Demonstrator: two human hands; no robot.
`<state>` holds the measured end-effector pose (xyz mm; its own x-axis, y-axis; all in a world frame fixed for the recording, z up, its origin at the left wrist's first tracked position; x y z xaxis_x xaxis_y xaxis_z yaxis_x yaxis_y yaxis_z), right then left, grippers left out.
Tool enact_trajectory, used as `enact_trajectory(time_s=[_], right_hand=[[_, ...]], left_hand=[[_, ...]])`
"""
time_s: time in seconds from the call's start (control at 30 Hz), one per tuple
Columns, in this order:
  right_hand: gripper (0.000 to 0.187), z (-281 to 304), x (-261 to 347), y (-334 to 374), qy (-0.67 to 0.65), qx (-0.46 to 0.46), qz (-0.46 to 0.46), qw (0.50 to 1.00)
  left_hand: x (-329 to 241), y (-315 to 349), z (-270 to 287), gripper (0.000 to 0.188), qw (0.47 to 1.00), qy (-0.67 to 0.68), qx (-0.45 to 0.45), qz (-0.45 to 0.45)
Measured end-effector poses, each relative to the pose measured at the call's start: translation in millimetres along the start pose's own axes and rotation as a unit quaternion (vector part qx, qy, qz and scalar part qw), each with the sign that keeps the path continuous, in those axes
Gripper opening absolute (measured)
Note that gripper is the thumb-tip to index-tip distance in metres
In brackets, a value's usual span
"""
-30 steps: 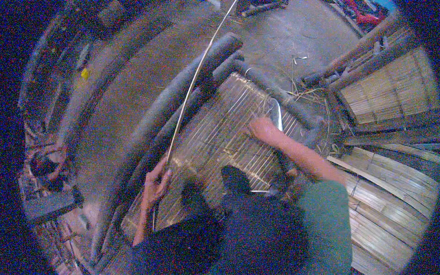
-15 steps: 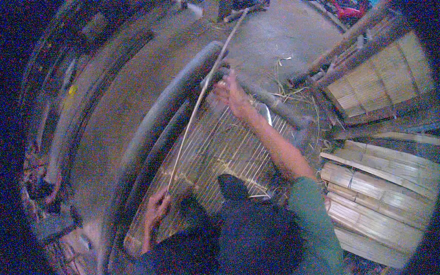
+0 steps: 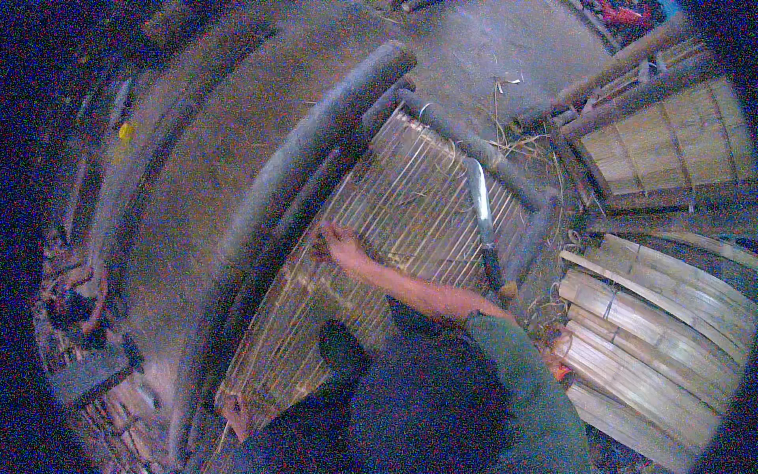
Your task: The person weaves a mat by hand, using a knife to cut and insert thin strips of bamboo or reed into a frame. They repeatedly adjust the strips and press them into place.
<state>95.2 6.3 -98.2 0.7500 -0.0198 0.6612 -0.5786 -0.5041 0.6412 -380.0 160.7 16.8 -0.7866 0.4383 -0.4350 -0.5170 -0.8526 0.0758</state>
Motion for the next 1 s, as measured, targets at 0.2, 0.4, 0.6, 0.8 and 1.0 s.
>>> enact_trajectory(time_s=[0.2,0.4,0.6,0.8,1.0], right_hand=[[0.039,-8.3,-18.8,-15.6,0.006,0.016,-0.009,1.000],[0.039,-10.0,-18.7,-5.3,0.003,-0.020,-0.016,1.000],[0.035,-2.2,-8.0,-18.4,0.014,-0.002,-0.007,1.000],[0.033,1.3,26.2,-31.4,0.051,-0.036,-0.027,0.998],[0.025,-3.1,68.5,0.5,0.596,-0.031,0.300,0.745]], left_hand=[[14.1,-0.3,-0.4,0.041,0.997,-0.004,0.001,0.073],[2.8,-8.1,11.6,0.037,0.999,-0.039,-0.034,0.001],[3.1,-24.1,6.1,0.035,0.998,-0.046,-0.032,-0.021],[26.6,-41.8,-15.4,0.034,0.993,-0.081,0.015,0.079],[37.4,-58.5,-23.7,0.043,0.987,-0.047,0.008,0.156]])
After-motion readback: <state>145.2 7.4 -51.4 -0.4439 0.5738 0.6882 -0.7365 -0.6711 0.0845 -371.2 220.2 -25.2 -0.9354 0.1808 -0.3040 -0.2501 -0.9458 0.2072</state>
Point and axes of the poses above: each hand's wrist, its own y-axis away from the middle knuckle, its own z-axis out of the back of the hand, x = y × z, the point moved 7 cm from there along -y, towards the middle knuckle, and after that the axes turned 8 degrees about -x, right-handed, at the moved point
